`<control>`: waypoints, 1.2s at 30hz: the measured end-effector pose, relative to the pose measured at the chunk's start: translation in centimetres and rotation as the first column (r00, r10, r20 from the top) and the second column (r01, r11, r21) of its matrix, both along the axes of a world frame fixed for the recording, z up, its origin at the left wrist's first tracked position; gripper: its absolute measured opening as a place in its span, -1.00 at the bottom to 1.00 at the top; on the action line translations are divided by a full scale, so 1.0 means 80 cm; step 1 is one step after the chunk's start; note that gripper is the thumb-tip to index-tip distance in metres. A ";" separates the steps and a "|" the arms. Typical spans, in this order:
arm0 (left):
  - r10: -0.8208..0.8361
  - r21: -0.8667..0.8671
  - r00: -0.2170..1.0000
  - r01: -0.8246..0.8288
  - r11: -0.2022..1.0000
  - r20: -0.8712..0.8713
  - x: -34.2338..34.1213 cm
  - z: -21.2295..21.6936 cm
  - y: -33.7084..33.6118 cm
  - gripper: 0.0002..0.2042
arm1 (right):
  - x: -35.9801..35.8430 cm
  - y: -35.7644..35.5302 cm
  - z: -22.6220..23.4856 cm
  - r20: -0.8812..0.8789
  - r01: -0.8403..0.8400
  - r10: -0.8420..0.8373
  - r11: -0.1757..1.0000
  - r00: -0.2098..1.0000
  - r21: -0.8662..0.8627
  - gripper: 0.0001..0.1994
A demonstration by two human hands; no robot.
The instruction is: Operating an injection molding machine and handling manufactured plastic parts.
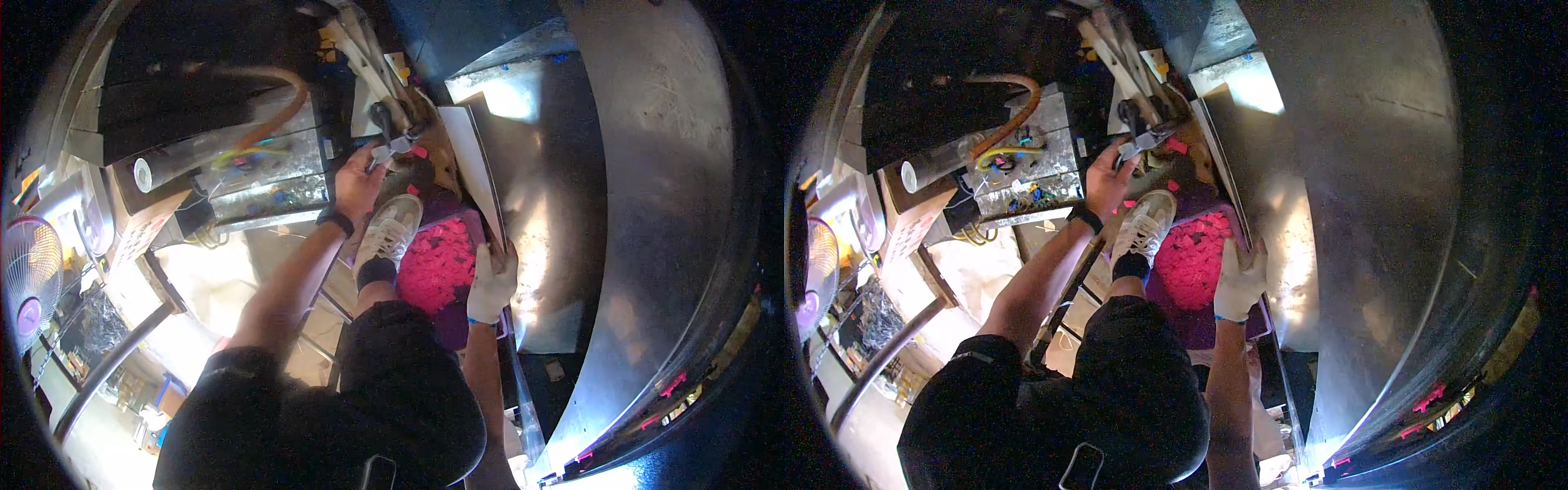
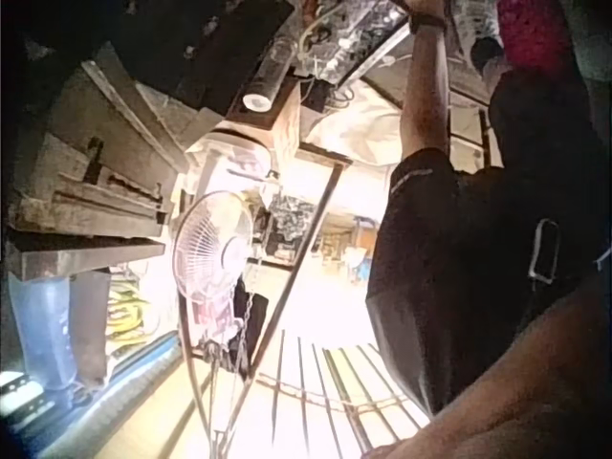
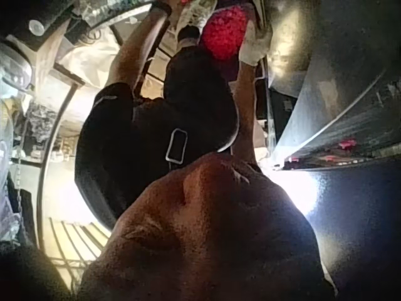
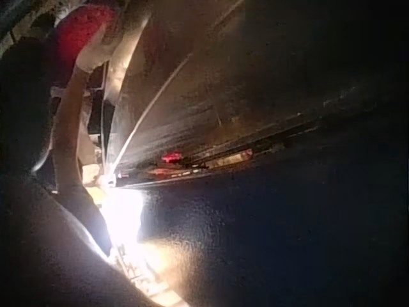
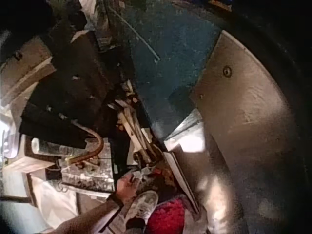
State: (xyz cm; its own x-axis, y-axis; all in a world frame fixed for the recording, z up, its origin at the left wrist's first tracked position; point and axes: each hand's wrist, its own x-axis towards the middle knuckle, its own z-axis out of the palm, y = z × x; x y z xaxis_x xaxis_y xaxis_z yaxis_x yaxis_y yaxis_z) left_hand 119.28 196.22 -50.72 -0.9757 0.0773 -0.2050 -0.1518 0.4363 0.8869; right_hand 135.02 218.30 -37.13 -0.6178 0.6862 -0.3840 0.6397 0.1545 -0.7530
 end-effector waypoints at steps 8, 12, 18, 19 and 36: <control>-0.262 -0.205 0.945 0.222 0.953 -0.197 -0.052 0.016 0.073 -0.71 | 0.003 0.006 0.008 -0.038 0.069 -0.076 0.983 0.996 -0.171 -0.38; -0.240 -0.162 0.952 0.211 0.964 -0.189 -0.046 0.018 0.068 -0.67 | -0.015 0.008 0.012 -0.133 -0.014 -0.001 0.994 0.991 -0.111 -0.39; -0.289 -0.215 0.938 0.247 0.945 -0.192 -0.046 0.017 0.070 -0.50 | -0.017 0.002 0.019 -0.028 0.063 -0.071 0.975 0.997 -0.215 -0.40; -0.292 -0.236 0.935 0.243 0.941 -0.201 -0.043 0.017 0.069 -0.45 | -0.015 -0.001 0.023 -0.029 0.062 -0.070 0.975 0.997 -0.214 -0.40; -0.113 0.424 0.831 -0.157 0.892 0.545 0.072 0.114 0.093 -0.55 | 0.141 -0.027 -0.102 0.012 -0.034 0.051 0.798 0.999 -0.601 -0.25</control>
